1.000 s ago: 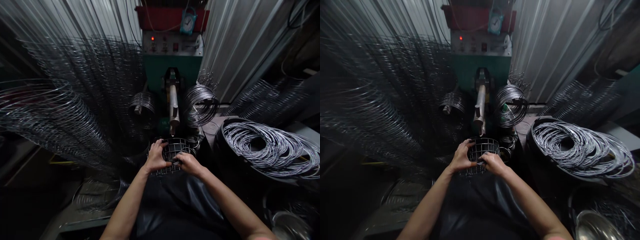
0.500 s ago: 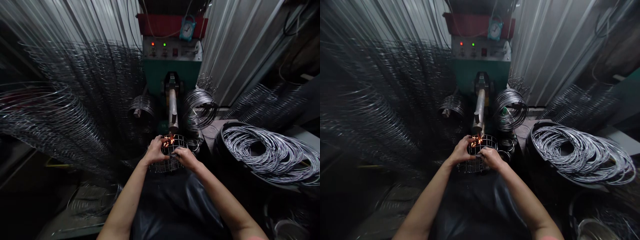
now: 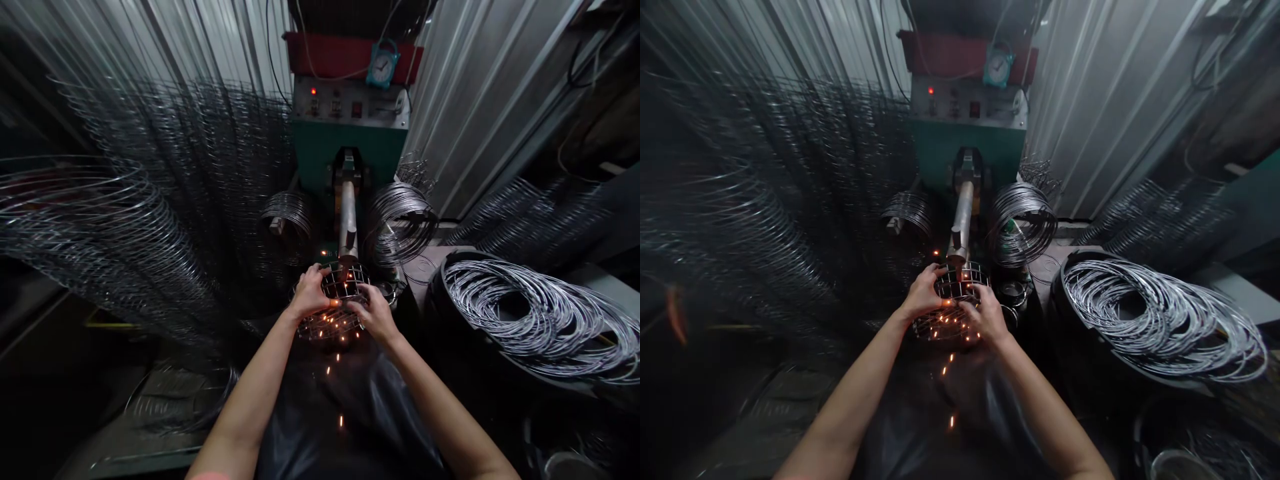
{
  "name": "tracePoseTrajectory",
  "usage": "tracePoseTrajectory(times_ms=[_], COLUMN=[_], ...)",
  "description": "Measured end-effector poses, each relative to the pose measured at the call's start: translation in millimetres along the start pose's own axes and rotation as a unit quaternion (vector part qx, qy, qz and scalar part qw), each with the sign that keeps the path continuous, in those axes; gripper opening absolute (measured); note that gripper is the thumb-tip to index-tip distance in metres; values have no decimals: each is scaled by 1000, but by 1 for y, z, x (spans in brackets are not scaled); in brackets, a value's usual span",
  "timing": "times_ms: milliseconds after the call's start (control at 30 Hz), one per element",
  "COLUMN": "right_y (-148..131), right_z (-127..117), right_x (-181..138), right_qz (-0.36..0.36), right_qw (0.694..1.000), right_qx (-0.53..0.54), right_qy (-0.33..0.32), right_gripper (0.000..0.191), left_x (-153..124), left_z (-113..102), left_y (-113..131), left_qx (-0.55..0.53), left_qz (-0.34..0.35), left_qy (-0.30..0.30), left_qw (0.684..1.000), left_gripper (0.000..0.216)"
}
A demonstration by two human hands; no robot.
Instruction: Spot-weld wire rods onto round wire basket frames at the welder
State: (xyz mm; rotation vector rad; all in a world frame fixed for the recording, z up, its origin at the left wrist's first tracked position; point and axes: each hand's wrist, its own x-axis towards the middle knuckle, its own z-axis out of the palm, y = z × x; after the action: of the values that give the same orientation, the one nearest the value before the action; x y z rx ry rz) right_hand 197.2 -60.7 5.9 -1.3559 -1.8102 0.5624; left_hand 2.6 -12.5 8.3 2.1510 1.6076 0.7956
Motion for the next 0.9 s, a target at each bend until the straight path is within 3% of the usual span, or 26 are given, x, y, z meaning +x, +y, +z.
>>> tracePoseTrajectory(times_ms=[100,233,300,400,500,600,633,700,833,900], right_y=[17,47,61,74,77,75,74,74,82,90], right_z=[-2,7,13,15,8,2,1,0,2,2], right_x=[-30,-79,-100,-117,-117,-111,-110,-110,-126,-140], right_qz=[101,225,319,448,503,507,498,466,323,225], right_qw=[989,950,903,792,700,668,675,722,895,960], right_qx=[106,219,288,414,506,544,544,511,297,160], right_qy=[-7,-3,2,7,27,24,25,40,74,51], right_gripper=[24,25,23,20,16,14,15,20,27,25], left_x=[0,-1,-1,1,5,11,13,18,26,26], left_z=[-2,-5,-7,-8,-4,0,1,1,-4,-6], left_y=[0,5,8,7,-1,-7,-7,-5,5,5], left_qx=[-2,18,31,30,-1,-24,-23,-6,28,23], left_qz=[-5,-13,-16,-17,-33,-63,-72,-86,-82,-84], left_qy=[-17,-29,-32,-40,-46,-32,-22,-3,-2,-9], left_qw=[1000,999,999,999,998,997,997,996,996,996], left_gripper=[89,88,90,91,90,85,84,82,82,81])
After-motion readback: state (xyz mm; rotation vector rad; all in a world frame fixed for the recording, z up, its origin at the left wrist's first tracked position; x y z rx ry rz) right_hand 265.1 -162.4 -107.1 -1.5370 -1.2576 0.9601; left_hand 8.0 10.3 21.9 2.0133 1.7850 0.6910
